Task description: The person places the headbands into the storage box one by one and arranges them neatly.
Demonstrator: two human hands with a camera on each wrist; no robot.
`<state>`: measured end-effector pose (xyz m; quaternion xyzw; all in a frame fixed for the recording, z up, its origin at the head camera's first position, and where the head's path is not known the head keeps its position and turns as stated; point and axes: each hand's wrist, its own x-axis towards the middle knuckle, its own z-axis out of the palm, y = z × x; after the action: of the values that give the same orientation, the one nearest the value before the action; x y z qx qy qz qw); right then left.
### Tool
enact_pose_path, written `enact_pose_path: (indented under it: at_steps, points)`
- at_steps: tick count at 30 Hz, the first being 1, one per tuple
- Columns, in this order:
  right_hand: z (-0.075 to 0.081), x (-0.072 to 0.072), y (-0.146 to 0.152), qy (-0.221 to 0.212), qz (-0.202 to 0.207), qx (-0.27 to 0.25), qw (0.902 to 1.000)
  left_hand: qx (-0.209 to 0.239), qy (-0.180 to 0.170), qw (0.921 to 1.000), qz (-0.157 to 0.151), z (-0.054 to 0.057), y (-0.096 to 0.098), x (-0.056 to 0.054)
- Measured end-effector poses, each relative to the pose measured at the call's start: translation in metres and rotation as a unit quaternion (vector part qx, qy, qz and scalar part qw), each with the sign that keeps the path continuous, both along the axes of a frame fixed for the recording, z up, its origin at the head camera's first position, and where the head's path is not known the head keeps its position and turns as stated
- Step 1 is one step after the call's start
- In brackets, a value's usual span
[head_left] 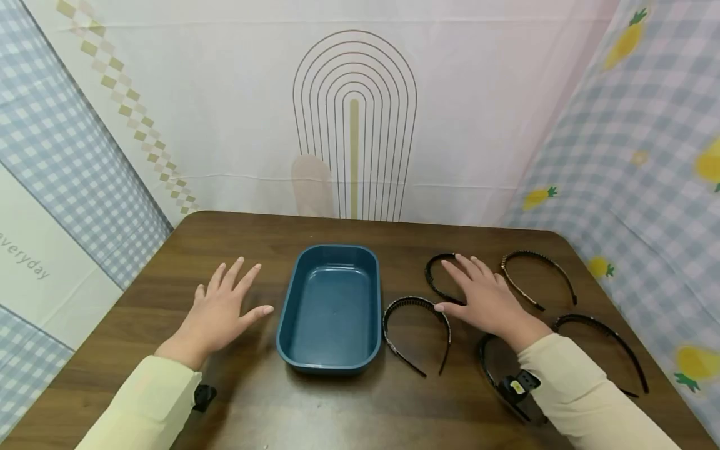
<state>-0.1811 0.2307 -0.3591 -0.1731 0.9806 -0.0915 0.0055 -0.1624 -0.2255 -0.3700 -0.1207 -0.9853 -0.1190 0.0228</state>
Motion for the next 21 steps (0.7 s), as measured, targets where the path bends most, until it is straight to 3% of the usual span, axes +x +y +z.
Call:
enact_pose_path:
  at_steps: [8,21]
  points:
    - [-0.005,-0.004,-0.010,-0.002,0.010,-0.034,0.9994,0.036,-0.011,0.9990,-0.023,-0.003,0.008,-0.005]
    - [-0.012,-0.006,-0.022,-0.052,0.017,-0.089,0.9945,0.082,-0.028,0.9947,-0.056,-0.003,0.015,-0.007]
